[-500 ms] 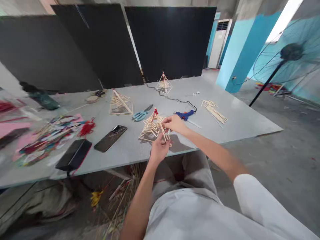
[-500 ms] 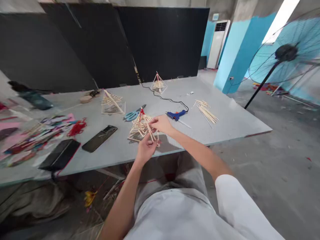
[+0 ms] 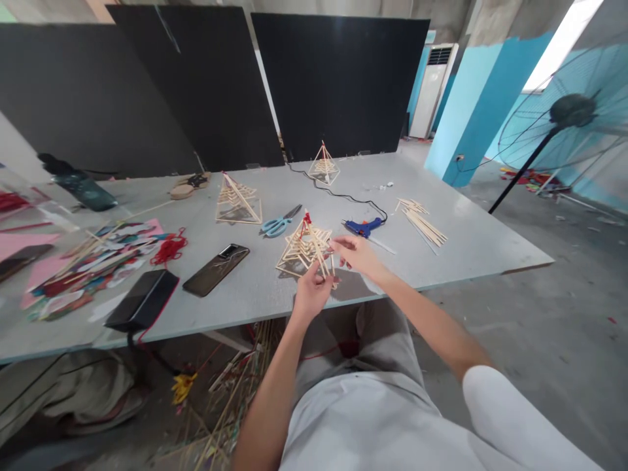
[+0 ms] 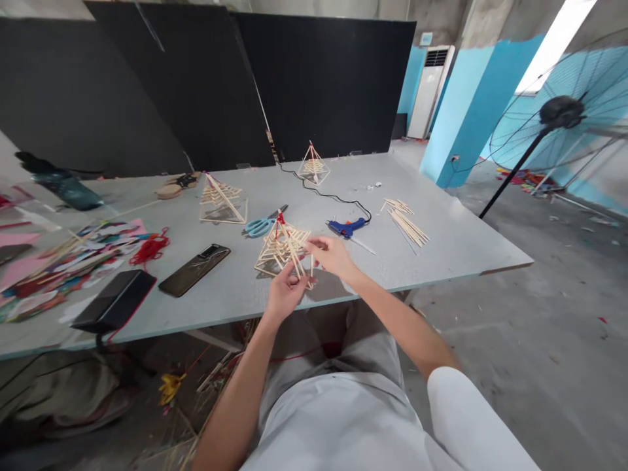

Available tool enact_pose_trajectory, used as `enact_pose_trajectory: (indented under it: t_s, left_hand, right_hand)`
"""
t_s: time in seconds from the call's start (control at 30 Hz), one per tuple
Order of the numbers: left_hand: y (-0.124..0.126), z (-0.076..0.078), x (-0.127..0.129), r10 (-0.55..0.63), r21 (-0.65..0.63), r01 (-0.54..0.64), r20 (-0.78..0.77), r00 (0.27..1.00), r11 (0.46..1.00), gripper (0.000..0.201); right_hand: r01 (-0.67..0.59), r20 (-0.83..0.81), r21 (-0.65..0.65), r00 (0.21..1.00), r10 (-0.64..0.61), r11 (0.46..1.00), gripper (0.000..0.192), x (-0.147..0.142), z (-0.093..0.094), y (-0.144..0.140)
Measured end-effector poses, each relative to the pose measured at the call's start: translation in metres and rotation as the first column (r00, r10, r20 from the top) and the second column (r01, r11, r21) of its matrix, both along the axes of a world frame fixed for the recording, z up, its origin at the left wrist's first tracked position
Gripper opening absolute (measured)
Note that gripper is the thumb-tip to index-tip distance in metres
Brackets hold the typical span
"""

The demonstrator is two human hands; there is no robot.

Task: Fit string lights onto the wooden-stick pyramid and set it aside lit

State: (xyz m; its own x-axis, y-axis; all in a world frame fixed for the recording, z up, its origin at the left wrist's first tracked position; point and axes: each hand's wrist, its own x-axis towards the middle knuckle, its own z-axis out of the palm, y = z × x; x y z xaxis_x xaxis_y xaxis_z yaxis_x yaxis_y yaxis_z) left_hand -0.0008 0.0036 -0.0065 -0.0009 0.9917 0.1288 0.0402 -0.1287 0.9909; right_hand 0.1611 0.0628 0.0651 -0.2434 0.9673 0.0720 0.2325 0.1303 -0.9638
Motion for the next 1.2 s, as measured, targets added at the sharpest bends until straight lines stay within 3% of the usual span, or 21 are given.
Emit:
enact_pose_trajectory:
  t_s: [0.17,0.37,0.6,0.73,0.93,1.07,1.2]
  left_hand:
    - [-0.002,0.003,0.001,0.009,-0.005,-0.009,-0.001,1.0,1.0,0.079]
    - [-0.002,0.002,0.003,0.022,-0.003,-0.022,-0.036,0.999,1.0,0.073]
    - [0.001,-0.003,0.002,0.014,0.061,-0.009,-0.097,0.995,0.998,0.052]
    - [0.003,-0.006,0.003,0.022,0.095,-0.011,-0.119,0.993,0.995,0.054]
    - [0.004,-0.009,0.001,0.049,0.12,-0.028,-0.17,0.984,0.992,0.056]
    - [0.006,-0.012,0.001,0.039,0.122,-0.016,-0.189,0.981,0.992,0.047]
    - [0.007,-0.017,-0.001,0.018,0.116,0.006,-0.203,0.979,0.993,0.054]
  right_hand:
    - [0.012,0.047,0.076,0.999,-0.015,0.997,0.026,0.002,-0.017,-0.007]
    - [-0.005,0.097,0.176,0.995,-0.012,0.984,0.022,-0.007,-0.016,-0.001]
    - [0.029,0.124,0.305,0.99,-0.07,0.952,0.02,-0.018,-0.024,-0.004]
    - [0.022,0.155,0.353,0.985,-0.081,0.935,0.02,-0.02,-0.025,-0.006]
    - [-0.04,0.206,0.336,0.978,-0.032,0.941,0.021,-0.021,-0.023,-0.004]
    - [-0.157,0.27,0.287,0.96,0.078,0.945,0.019,-0.018,-0.017,0.0]
    - [-0.261,0.332,0.255,0.928,0.169,0.931,0.023,-0.012,-0.007,0.007]
